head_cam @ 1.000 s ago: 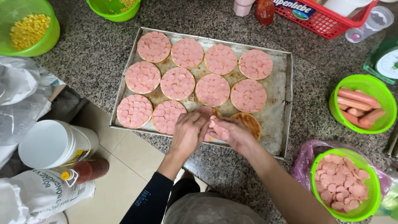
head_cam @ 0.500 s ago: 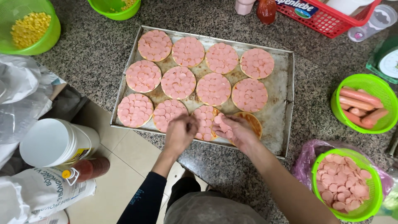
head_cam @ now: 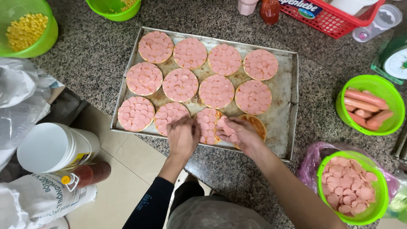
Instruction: Frying donuts in a pan and assembling toppings (ham and sausage) on pastry bases.
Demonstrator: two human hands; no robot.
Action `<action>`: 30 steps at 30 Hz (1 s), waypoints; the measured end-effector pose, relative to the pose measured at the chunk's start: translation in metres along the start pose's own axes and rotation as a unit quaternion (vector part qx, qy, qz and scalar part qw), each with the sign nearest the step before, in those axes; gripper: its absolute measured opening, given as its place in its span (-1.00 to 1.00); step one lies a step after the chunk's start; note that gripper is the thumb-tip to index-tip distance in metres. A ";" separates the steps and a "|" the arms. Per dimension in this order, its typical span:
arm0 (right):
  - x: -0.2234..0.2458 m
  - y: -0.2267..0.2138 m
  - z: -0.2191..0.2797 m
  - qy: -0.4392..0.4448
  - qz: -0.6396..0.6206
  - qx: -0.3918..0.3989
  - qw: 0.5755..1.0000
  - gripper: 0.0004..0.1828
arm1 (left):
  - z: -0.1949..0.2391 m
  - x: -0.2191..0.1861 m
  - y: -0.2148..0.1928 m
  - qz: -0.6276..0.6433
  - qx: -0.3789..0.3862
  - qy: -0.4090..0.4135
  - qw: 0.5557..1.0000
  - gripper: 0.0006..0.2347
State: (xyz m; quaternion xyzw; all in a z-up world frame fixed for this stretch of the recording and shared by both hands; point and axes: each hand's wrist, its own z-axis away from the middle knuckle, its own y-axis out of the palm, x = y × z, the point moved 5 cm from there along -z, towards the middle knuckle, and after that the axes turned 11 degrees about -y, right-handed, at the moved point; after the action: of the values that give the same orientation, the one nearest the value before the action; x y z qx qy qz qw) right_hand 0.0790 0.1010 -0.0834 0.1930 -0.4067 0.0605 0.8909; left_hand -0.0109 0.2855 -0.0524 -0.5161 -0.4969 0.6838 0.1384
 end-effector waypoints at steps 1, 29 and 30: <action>0.002 0.002 0.001 -0.001 -0.002 -0.005 1.000 -0.61 | 0.000 0.002 0.002 0.010 -0.019 0.020 1.000 -0.88; 0.089 -0.061 0.012 -0.135 0.009 -0.015 0.991 -0.65 | -0.033 -0.072 -0.007 0.215 0.075 0.009 0.974 -0.81; 0.090 -0.063 0.014 -0.130 0.014 -0.020 0.991 -0.64 | -0.032 -0.072 -0.007 0.212 0.074 0.010 0.974 -0.80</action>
State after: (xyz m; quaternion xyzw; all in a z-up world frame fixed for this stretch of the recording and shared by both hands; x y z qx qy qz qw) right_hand 0.1452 0.0333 -0.0260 0.1757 -0.5230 0.0386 0.8331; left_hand 0.0453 0.2553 -0.0048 -0.6051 -0.3228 0.7271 0.0328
